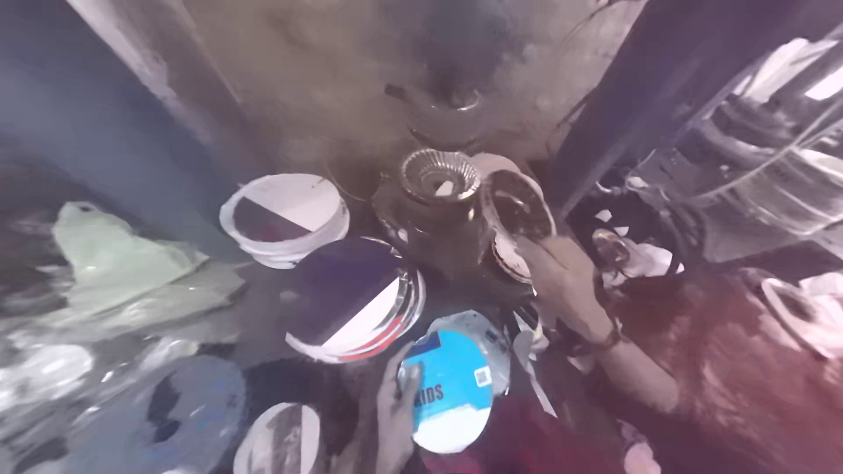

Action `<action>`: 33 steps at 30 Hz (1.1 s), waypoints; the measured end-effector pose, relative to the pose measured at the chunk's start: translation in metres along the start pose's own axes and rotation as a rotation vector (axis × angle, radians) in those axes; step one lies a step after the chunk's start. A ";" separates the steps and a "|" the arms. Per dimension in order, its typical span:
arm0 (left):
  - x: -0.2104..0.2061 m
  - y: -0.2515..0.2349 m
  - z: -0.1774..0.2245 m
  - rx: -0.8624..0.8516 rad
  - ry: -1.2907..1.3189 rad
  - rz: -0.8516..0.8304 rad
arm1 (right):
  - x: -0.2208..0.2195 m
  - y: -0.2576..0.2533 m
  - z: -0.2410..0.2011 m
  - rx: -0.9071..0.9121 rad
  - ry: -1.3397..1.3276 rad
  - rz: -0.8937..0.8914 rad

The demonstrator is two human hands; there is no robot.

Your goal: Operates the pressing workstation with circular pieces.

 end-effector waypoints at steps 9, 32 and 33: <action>-0.040 0.002 0.062 -0.169 0.042 -0.204 | 0.015 0.063 -0.020 -0.357 -0.417 -0.584; 0.010 0.005 0.108 -0.367 0.076 0.012 | -0.148 -0.127 0.096 -0.798 -0.660 -0.668; 0.013 0.004 0.107 -0.357 0.076 0.025 | -0.147 -0.128 0.096 -0.806 -0.667 -0.676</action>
Point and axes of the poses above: each hand's wrist, its own y-axis away from the middle knuckle, its own x-axis out of the back of the hand, z = x × y, the point moved 6 cm from there along -y, towards the middle knuckle, and after that the axes turned 8 degrees about -x, right-handed, at the moved point
